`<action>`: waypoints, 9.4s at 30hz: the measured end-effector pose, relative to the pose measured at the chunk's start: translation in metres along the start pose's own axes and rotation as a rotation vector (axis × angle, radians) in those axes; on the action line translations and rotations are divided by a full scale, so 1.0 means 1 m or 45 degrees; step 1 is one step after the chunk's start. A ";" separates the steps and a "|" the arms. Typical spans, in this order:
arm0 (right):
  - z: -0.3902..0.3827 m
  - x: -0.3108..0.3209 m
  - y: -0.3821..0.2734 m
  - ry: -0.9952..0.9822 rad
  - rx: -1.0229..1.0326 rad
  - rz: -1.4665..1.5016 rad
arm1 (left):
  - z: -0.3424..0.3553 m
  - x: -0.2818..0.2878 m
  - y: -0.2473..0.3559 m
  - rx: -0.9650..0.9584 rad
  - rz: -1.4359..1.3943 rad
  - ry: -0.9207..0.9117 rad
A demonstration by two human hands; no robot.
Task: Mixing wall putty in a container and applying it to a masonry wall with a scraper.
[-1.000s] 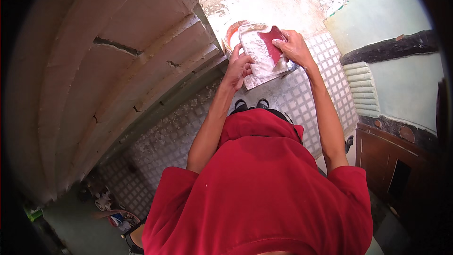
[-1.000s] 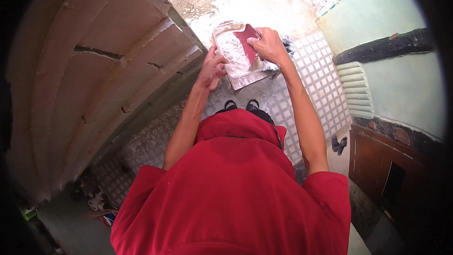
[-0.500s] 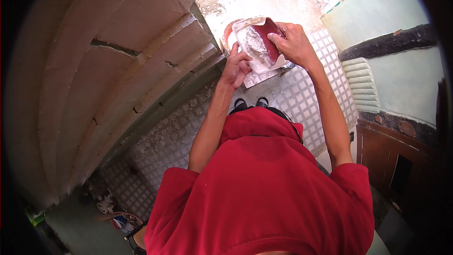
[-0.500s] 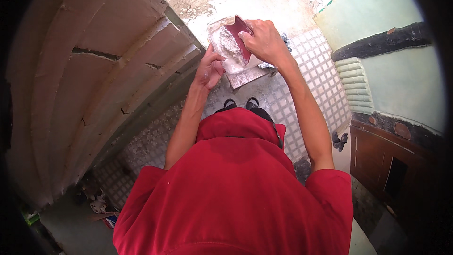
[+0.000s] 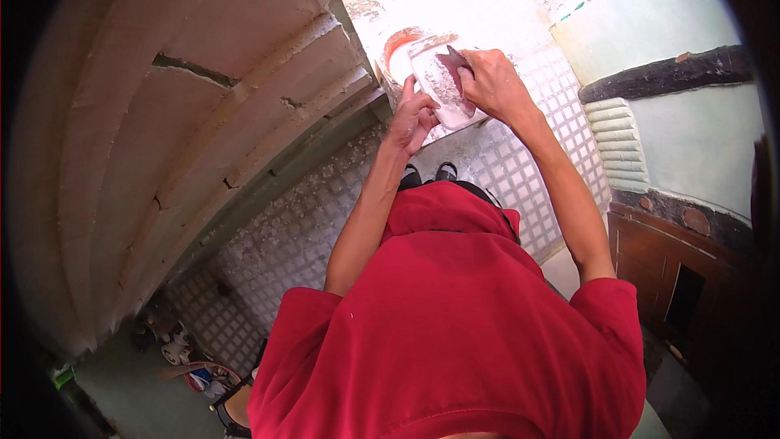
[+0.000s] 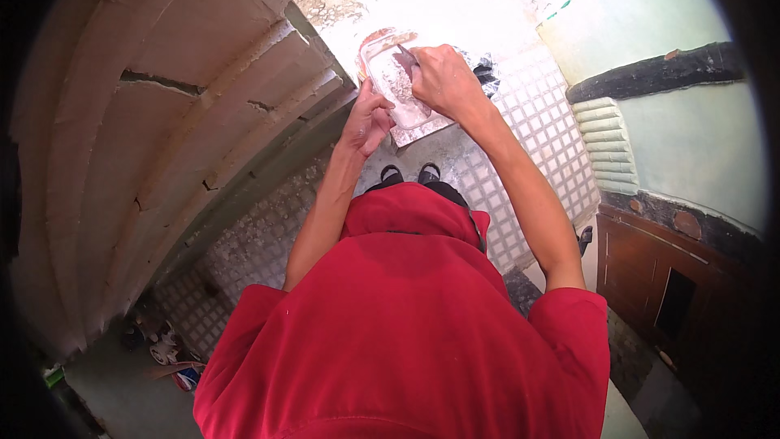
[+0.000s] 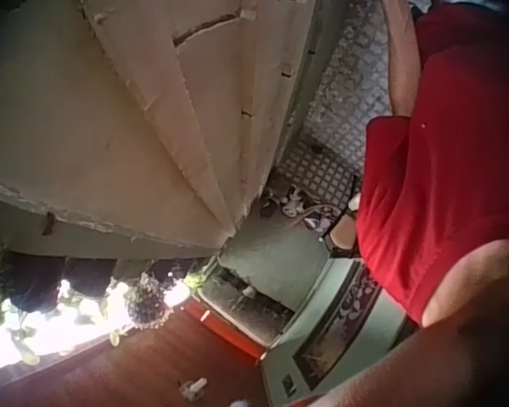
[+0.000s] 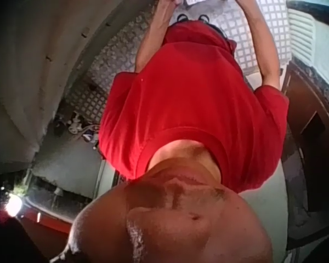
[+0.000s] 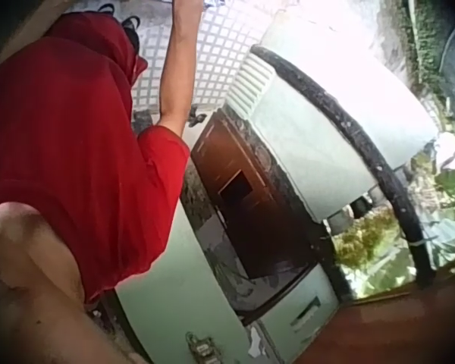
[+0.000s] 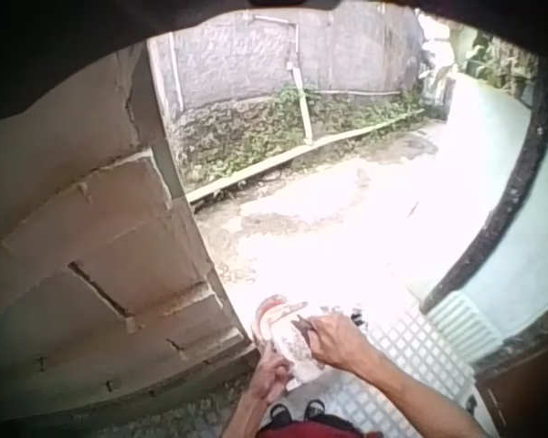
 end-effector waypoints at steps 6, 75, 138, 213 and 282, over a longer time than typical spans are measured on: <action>0.001 0.025 0.005 0.065 0.043 -0.043 | -0.004 0.001 0.001 -0.020 -0.010 0.043; -0.004 -0.023 0.058 -0.014 -0.030 -0.025 | 0.002 0.011 -0.016 0.108 0.203 0.083; -0.025 -0.010 -0.069 0.059 -0.051 -0.062 | -0.015 0.025 0.003 -0.114 0.076 0.217; -0.151 0.039 -0.177 -0.310 1.356 -0.258 | -0.262 0.086 0.027 -0.311 0.018 0.484; -0.076 -0.073 -0.237 -0.573 0.325 0.254 | -0.235 0.110 0.058 -0.382 0.181 0.695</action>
Point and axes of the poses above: each hand's wrist, its own z-axis towards the middle knuckle, its own x-axis out of the back of the hand, y = z × x, the point moved 7 cm from there along z, towards the middle knuckle, and after that the axes turned 7 degrees about y, right-handed, at the moved point
